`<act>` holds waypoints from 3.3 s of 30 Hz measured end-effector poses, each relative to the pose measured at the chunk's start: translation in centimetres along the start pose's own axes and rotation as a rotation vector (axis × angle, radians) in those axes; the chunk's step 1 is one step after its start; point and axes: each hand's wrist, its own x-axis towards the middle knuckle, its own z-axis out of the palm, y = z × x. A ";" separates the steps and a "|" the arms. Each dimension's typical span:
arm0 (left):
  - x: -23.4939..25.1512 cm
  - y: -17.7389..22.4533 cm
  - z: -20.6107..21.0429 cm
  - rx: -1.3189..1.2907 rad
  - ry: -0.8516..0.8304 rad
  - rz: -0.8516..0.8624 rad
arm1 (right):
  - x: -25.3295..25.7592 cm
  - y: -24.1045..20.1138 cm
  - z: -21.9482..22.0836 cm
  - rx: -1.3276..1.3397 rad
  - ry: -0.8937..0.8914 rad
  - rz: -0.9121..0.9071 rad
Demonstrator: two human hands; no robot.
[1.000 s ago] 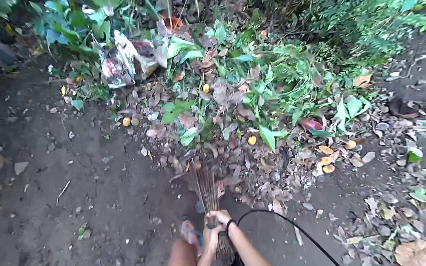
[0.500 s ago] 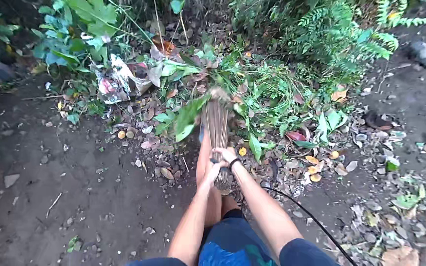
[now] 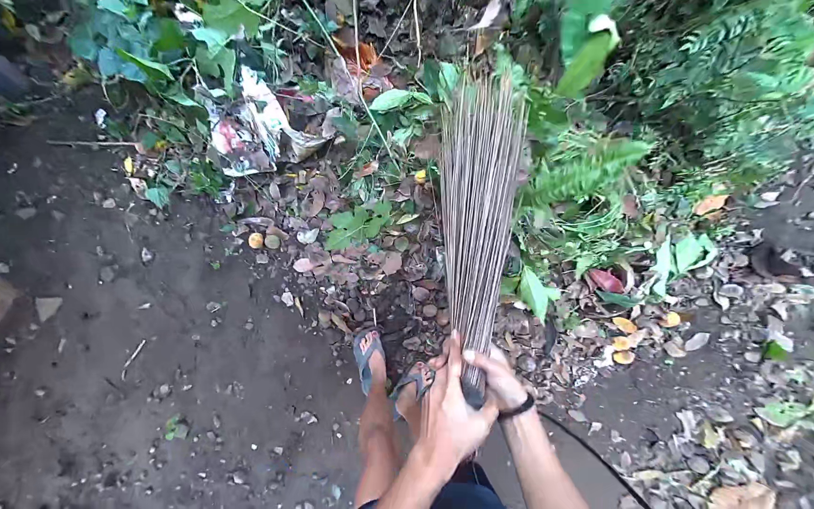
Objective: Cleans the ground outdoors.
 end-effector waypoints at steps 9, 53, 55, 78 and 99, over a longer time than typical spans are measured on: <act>-5.1 -8.5 -5.4 -0.619 0.231 -0.322 | -0.9 6.7 9.6 -0.504 -0.020 0.440; -1.2 -5.8 0.5 -0.627 0.041 -0.219 | 0.4 2.4 2.3 -0.568 0.079 0.216; -6.5 -10.0 2.9 -0.784 0.257 -0.345 | -1.9 7.5 2.3 -0.718 -0.041 0.511; 14.3 -4.4 -11.3 -0.134 -0.219 0.326 | 12.8 -0.1 9.1 -0.267 -0.039 -0.441; -11.2 -37.7 -4.1 -1.075 0.390 -0.535 | -0.3 37.5 10.3 -1.232 -0.057 0.652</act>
